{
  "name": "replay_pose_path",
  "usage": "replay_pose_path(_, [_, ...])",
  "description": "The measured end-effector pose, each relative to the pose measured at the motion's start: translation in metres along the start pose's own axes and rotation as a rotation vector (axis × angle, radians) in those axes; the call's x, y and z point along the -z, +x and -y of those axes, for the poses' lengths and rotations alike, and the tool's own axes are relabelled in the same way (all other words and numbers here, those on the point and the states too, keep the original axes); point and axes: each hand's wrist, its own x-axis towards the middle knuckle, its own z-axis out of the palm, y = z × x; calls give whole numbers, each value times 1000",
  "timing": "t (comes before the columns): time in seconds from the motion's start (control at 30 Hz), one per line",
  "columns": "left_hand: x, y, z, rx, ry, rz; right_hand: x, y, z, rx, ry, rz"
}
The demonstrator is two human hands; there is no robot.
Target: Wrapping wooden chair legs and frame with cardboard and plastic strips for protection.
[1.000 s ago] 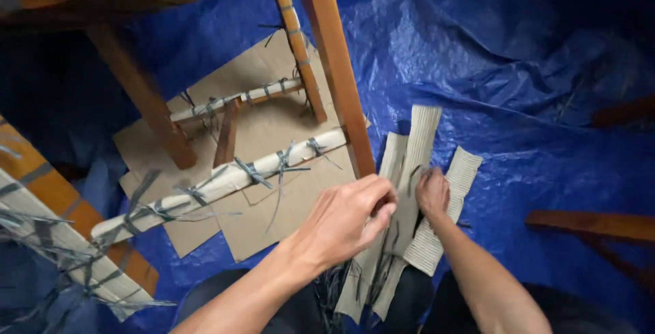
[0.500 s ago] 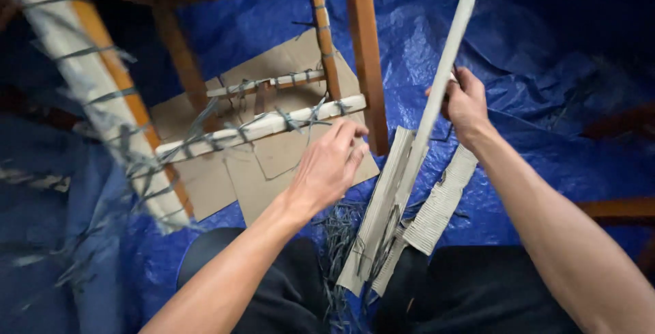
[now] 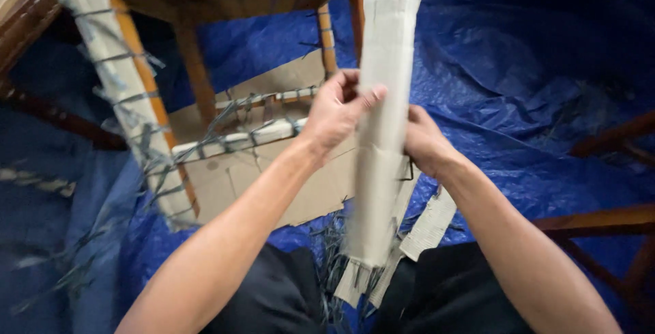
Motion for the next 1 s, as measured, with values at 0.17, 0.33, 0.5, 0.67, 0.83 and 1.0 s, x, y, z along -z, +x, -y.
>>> replay_pose_path(0.17, [-5, 55, 24, -56, 17, -127, 117, 60, -14, 135, 308, -357])
replay_pose_path(0.33, [-19, 89, 52, -73, 121, -217, 145, 56, -4, 217, 527, -520])
replay_pose_path(0.5, [-41, 106, 47, -133, 290, -300, 95, 46, -7, 188, -301, -284])
replay_pose_path(0.67, [-33, 131, 53, -167, 443, -445, 48, 28, 2, 313, -737, -303])
replay_pose_path(0.83, [-25, 129, 33, -95, 564, -554, 34, 32, -3, 468, -810, -326])
replay_pose_path(1.0, [-20, 117, 22, -42, 634, -540, 16, 34, 1, 326, -802, -294])
